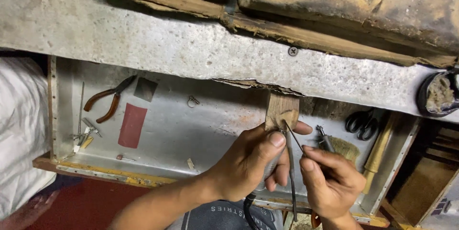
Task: The person uses a rotary tool to polish a small metal ring held in the left hand. They switch to a different rotary bit and continue polishing the ring while holding it against a wooden block. The person then uses tweezers to adjust the ring and resumes polishing with the rotary tool.
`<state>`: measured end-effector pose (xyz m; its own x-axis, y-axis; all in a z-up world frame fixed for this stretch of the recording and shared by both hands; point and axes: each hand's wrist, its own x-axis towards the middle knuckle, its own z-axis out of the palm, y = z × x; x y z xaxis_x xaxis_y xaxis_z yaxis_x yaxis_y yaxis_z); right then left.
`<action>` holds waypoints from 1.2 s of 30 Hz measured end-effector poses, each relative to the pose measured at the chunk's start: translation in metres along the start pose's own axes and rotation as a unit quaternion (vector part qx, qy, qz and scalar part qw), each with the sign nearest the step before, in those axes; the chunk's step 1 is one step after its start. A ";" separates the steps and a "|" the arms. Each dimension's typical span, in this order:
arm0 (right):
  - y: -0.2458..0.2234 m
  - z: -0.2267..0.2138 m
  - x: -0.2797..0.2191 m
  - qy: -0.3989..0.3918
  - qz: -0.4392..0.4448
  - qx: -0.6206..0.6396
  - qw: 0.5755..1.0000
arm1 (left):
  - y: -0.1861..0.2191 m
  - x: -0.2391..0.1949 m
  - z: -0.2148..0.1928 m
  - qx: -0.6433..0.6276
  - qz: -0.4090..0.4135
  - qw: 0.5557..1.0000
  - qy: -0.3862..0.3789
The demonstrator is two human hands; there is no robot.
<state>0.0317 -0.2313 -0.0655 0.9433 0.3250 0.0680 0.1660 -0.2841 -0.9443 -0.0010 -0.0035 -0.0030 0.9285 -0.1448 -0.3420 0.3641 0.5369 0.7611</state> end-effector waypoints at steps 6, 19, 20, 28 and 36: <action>-0.022 0.020 0.035 -0.034 -0.112 -0.017 0.993 | -0.009 0.000 0.004 0.020 0.031 0.999 0.019; -0.034 0.020 0.049 -0.045 -0.148 -0.075 0.985 | -0.011 0.004 0.008 0.015 0.033 0.999 0.035; -0.044 0.028 0.061 -0.064 -0.181 -0.076 0.978 | -0.012 0.004 0.008 0.029 0.023 0.998 0.042; -0.015 -0.001 0.020 -0.017 -0.128 -0.114 0.985 | -0.007 0.004 0.009 -0.014 0.036 0.999 0.038; -0.048 0.021 0.050 -0.037 -0.154 -0.114 0.981 | -0.008 0.004 0.013 -0.019 0.008 0.999 0.041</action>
<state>0.0648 -0.1829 -0.0234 0.8159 0.4899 0.3069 0.5079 -0.3539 -0.7853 0.0012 -0.0196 -0.0034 0.9249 -0.0684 -0.3741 0.3439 0.5701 0.7461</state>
